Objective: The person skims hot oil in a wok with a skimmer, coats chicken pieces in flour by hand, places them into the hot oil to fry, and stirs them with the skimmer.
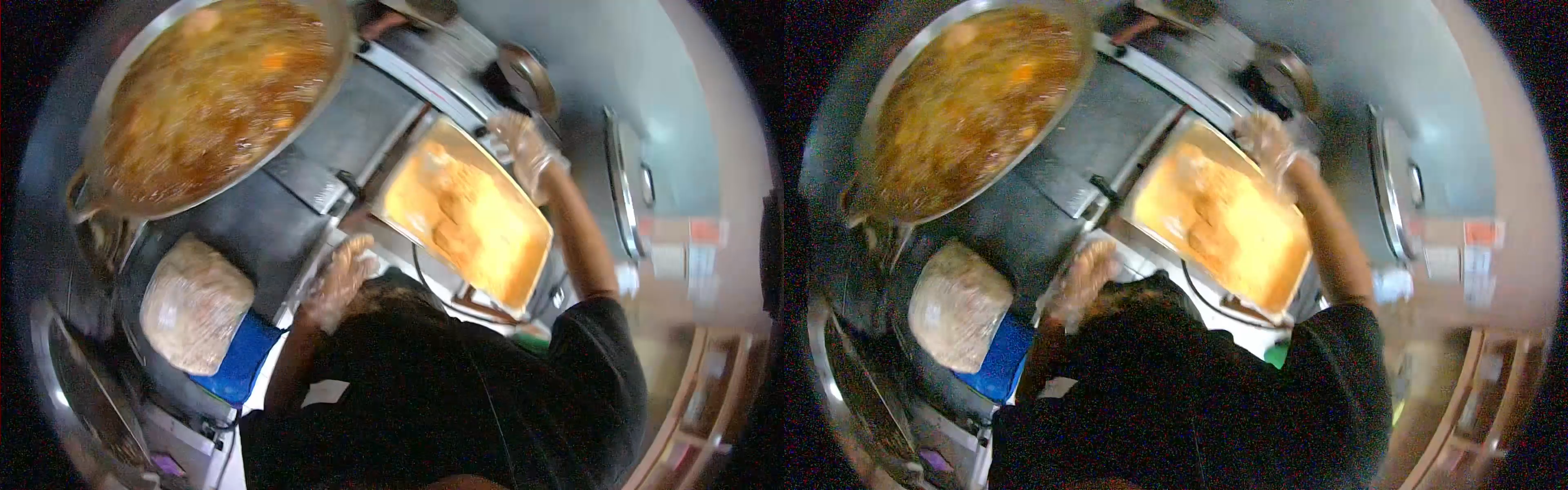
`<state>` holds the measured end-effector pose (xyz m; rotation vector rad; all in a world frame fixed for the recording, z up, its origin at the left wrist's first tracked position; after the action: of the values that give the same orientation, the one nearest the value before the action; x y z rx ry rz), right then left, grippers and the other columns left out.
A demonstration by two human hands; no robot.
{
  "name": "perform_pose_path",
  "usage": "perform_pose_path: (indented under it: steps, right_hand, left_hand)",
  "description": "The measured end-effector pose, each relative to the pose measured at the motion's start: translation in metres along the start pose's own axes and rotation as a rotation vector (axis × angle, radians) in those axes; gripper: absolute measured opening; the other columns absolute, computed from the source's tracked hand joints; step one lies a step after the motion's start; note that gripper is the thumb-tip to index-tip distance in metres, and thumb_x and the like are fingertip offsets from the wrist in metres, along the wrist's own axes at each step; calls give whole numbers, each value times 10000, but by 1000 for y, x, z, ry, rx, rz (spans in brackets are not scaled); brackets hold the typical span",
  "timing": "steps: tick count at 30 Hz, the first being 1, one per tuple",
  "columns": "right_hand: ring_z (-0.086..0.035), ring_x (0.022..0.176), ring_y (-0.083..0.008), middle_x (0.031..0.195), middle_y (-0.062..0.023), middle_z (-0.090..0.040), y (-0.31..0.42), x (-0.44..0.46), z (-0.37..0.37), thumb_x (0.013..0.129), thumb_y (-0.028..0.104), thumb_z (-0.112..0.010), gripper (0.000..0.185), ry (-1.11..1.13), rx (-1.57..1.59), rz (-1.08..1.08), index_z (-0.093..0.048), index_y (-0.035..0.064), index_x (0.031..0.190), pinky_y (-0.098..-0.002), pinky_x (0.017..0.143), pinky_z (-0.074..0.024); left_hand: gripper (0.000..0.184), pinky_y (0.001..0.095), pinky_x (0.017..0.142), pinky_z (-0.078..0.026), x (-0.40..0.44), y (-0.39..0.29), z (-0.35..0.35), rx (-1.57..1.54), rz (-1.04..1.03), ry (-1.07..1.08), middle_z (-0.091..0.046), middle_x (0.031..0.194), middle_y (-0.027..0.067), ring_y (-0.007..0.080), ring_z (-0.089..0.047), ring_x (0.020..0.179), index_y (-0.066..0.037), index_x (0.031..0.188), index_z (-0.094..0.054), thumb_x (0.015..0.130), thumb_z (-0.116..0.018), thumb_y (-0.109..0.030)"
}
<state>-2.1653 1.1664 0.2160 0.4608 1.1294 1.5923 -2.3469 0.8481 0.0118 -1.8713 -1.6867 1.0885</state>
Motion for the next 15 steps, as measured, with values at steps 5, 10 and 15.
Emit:
perform_pose_path:
  steps: [5, 10, 15]
  right_hand:
    - [-541, 1108, -236, 1278, -153, -517, -356, -65, 97, 912, 271, -504, 496, 278, -430, -441, -374, 173, 1380, -321, 940, -446]
    - [-518, 1101, -282, 1319, -170, -498, -425, -110, 49, 881, 346, -558, 488, 146, -200, -345, -464, 135, 1310, -358, 923, -429]
    - [-392, 1294, -270, 1443, -184, -367, -343, -78, 65, 837, 48, -590, 673, 116, 358, -440, -336, 214, 1439, -332, 1056, -365]
  left_hand:
    - [733, 383, 1048, -376, 163, 53, -74, 549, 39, 101, -420, 1400, 217, 313, -469, 1244, 15, 1404, -334, 939, -389, -549]
    - [675, 391, 943, -437, 240, 87, -171, 1095, 477, 125, -541, 1266, 163, 284, -539, 1093, -37, 1364, -411, 874, -557, -478]
    - [713, 443, 912, -457, 252, 147, -261, 554, 515, 87, -543, 1282, 148, 300, -545, 1101, -48, 1337, -459, 865, -523, -578]
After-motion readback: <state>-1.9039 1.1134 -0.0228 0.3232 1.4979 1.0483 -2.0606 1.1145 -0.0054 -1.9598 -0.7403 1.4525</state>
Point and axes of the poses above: each hand's wrist, its own x-axis towards the middle knuckle, its own z-axis out of the back of the hand, y = z × x, the point moved 4 cm from there along x, towards the middle knuckle
